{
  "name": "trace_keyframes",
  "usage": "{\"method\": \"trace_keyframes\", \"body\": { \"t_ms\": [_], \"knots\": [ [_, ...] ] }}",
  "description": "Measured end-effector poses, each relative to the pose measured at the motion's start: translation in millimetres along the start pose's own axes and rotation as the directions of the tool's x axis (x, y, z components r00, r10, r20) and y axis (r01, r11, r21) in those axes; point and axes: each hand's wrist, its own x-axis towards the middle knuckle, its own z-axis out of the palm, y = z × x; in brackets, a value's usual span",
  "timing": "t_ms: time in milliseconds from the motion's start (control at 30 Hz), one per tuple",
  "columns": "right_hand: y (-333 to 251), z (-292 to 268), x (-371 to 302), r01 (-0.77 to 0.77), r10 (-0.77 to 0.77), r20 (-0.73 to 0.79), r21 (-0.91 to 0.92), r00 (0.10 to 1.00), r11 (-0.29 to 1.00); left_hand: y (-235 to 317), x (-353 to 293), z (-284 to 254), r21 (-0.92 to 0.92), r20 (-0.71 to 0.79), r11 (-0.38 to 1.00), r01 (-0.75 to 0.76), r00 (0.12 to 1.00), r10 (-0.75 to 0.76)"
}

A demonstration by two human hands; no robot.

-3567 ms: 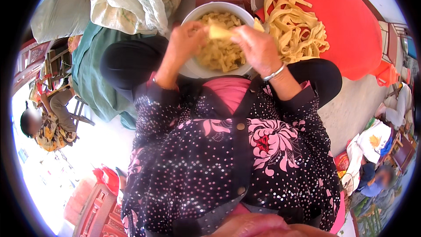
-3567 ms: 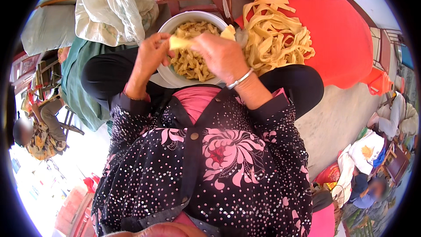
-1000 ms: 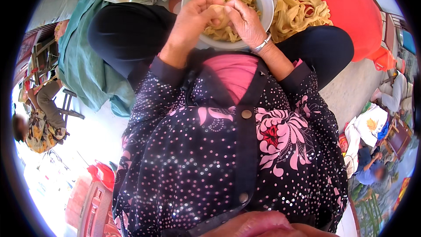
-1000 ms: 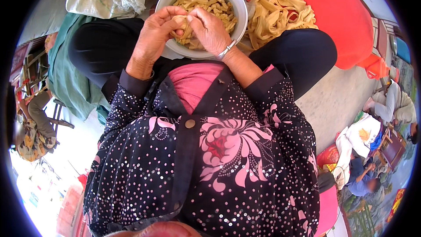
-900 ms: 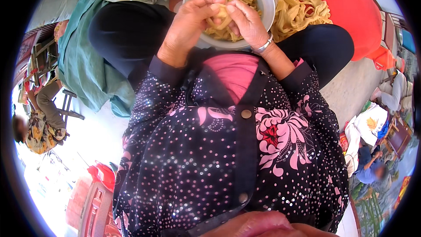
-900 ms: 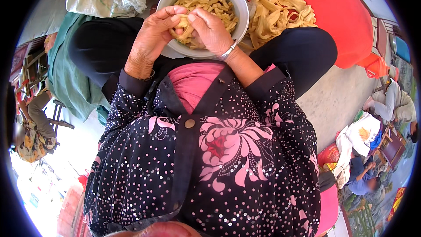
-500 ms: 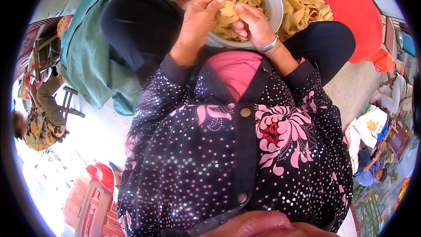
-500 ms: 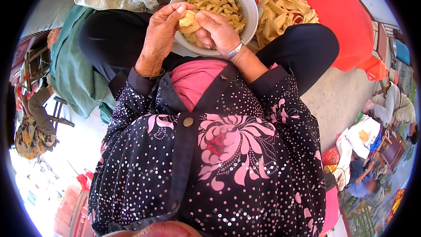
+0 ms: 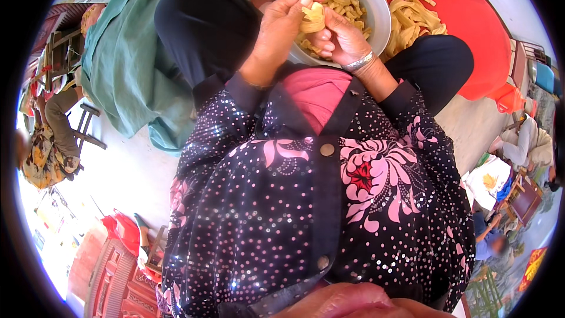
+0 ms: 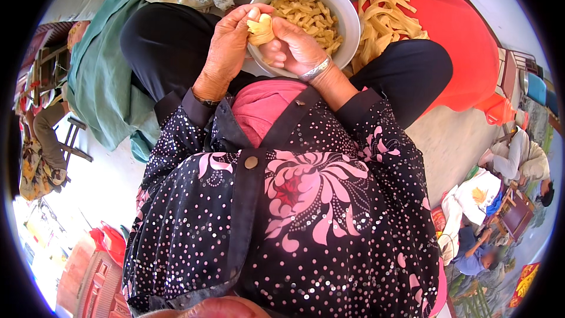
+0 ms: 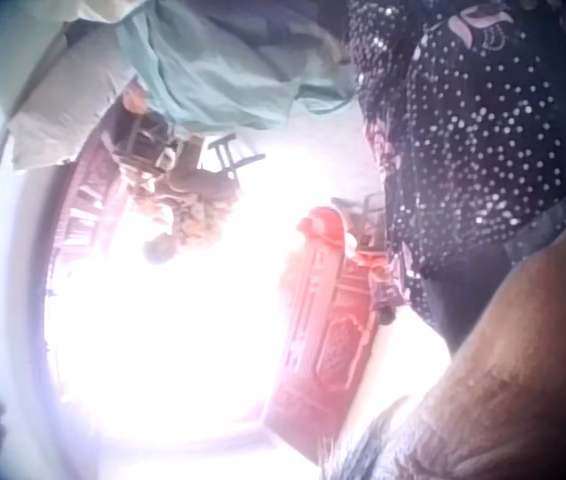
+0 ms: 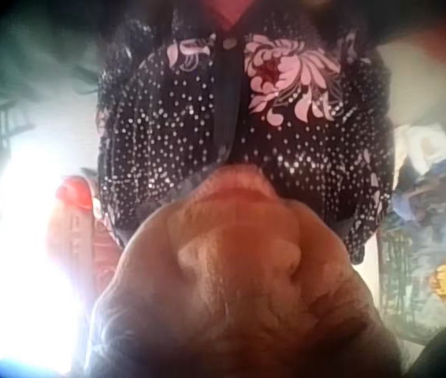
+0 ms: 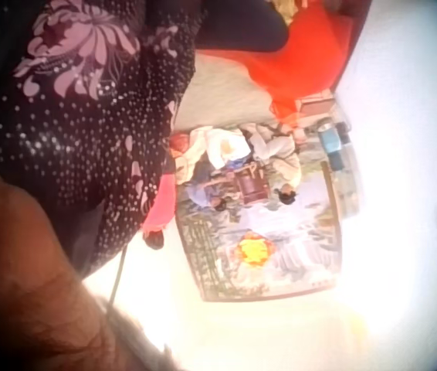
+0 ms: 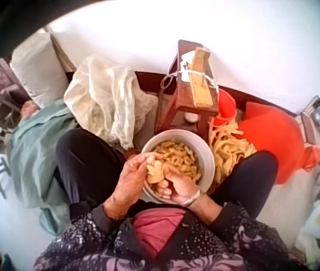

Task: The person picks up long strips of dough, ties them into small knots or twists by hand, and places them into a large bowl.

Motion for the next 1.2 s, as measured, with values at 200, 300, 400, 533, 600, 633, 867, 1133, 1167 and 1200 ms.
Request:
{"method": "trace_keyframes", "body": {
  "t_ms": [200,300,400,533,600,633,867,1133,1167,1200],
  "knots": [
    [-1.3,3.3,3.2,0.031,-0.021,-0.129,0.075,0.991,0.997,20.0,-10.3,5.2,0.132,0.101,0.990,-0.048,0.994,0.035],
    [-2.8,4.1,4.7,0.070,-0.062,-0.177,0.039,0.982,0.997,27.3,-11.5,8.8,0.224,0.112,0.974,0.019,0.993,-0.045],
    [-0.5,1.8,7.7,0.084,-0.086,-0.221,-0.016,0.971,0.996,24.0,-6.2,10.2,0.419,0.035,0.908,0.015,0.999,-0.032],
    [0.3,11.0,10.5,0.062,-0.102,-0.304,-0.140,0.947,0.988,17.5,1.0,15.9,0.418,-0.082,0.908,0.012,0.996,0.025],
    [2.6,10.5,9.6,0.050,-0.130,-0.338,-0.235,0.932,0.971,14.4,3.4,11.4,0.398,-0.087,0.917,-0.014,0.995,0.052],
    [3.4,12.8,9.6,0.063,-0.177,-0.360,-0.307,0.916,0.950,13.8,4.2,9.2,0.430,-0.091,0.902,-0.035,0.992,0.082],
    [8.8,-0.1,11.1,0.102,-0.521,-0.324,-0.768,0.790,0.632,19.5,0.5,6.6,0.357,-0.094,0.934,0.014,0.995,0.020],
    [6.4,0.1,-9.8,0.167,-0.534,-0.383,-0.675,0.754,0.719,23.7,0.1,-7.1,-0.294,0.211,0.894,0.337,0.936,-0.283],
    [3.7,1.2,-15.7,0.139,-0.507,-0.407,-0.660,0.760,0.738,25.2,-0.5,-8.7,-0.350,0.215,0.874,0.337,0.937,-0.275],
    [2.7,3.7,-20.1,0.108,-0.477,-0.433,-0.644,0.765,0.758,26.3,-1.4,-10.7,-0.406,0.220,0.849,0.339,0.938,-0.269]
  ]
}}
